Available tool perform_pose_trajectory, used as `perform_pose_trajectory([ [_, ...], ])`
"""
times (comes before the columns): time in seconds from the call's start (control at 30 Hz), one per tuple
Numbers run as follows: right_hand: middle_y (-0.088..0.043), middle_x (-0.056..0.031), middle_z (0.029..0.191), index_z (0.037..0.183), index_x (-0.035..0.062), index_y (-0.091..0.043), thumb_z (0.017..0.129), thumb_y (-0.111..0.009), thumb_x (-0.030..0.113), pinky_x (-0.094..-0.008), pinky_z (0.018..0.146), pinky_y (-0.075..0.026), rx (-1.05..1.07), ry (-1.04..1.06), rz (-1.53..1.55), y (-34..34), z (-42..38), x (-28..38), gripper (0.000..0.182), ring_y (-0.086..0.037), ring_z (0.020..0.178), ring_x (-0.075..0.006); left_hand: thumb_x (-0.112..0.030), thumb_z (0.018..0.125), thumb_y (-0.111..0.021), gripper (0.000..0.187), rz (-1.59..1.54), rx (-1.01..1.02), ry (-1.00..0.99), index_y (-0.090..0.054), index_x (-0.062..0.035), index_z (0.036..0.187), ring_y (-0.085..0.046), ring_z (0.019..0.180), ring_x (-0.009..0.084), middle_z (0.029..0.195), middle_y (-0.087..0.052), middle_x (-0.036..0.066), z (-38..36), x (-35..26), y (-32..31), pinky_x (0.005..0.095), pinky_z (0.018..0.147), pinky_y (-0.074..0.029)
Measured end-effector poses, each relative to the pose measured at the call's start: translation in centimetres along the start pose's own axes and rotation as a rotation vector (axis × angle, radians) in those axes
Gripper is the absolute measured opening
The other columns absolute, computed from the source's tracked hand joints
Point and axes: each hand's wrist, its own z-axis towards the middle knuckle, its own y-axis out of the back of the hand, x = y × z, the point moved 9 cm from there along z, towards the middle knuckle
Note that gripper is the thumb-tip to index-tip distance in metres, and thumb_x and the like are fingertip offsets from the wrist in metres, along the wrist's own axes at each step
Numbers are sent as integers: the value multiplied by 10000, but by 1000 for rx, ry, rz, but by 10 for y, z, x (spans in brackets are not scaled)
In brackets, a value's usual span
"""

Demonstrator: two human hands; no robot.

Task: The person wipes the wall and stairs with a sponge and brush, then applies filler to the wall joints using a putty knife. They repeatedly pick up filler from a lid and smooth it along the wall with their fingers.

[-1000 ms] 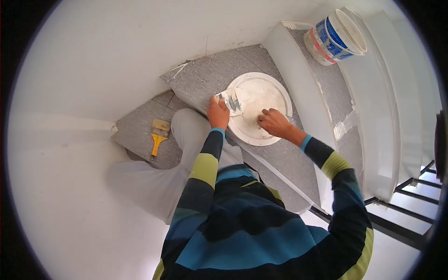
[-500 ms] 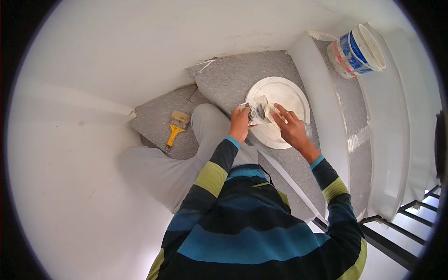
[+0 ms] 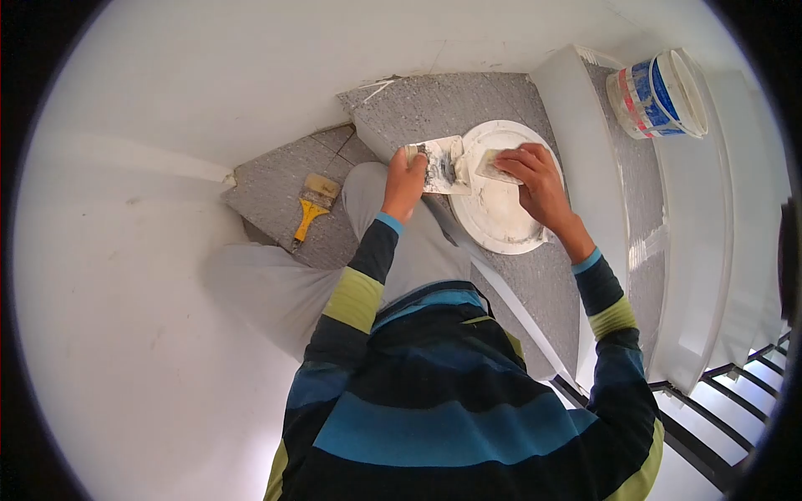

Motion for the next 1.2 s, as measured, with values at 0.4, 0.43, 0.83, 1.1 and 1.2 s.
perform_pose_trajectory([
  [0.4,-602,-65,1047,971,76,-631,641,-537,-82,-368,813,-373,78,-68,-161,-81,86,-30,378,-498,975,-237,-105,871,-454,167,-124,-241,-57,-485,-13,1007,-579,789,137,895,-555,63,22,-36,118,261,665,-494],
  [0.43,-569,-70,1085,1028,99,-611,665,-523,-67,-379,801,-365,-35,-71,-207,-89,95,-37,409,-486,985,-241,-109,875,-457,166,-146,-230,-104,-491,-15,1007,-589,805,145,904,-560,62,29,-35,141,260,667,-495],
  [0.83,-540,-28,1031,1020,101,-629,669,-574,16,-409,739,-391,-147,-316,-483,-197,144,-42,366,-502,930,-226,-81,890,-435,200,-266,-277,-122,-515,0,1055,-575,893,156,1009,-573,77,0,-70,211,296,778,-470],
  [1.1,-546,-49,1006,970,73,-629,730,-531,47,-416,739,-423,264,-162,-560,-168,156,-48,261,-523,916,-251,-88,891,-436,217,-209,-252,-116,-501,9,1075,-560,917,142,1031,-565,62,-1,-76,204,288,794,-454],
  [1.2,-543,-57,1001,958,70,-630,740,-523,50,-407,729,-436,71,-196,-535,-161,145,-57,244,-531,903,-261,-88,892,-436,220,-172,-334,-124,-497,8,1080,-556,904,133,1028,-563,59,-1,-70,212,279,785,-452],
])
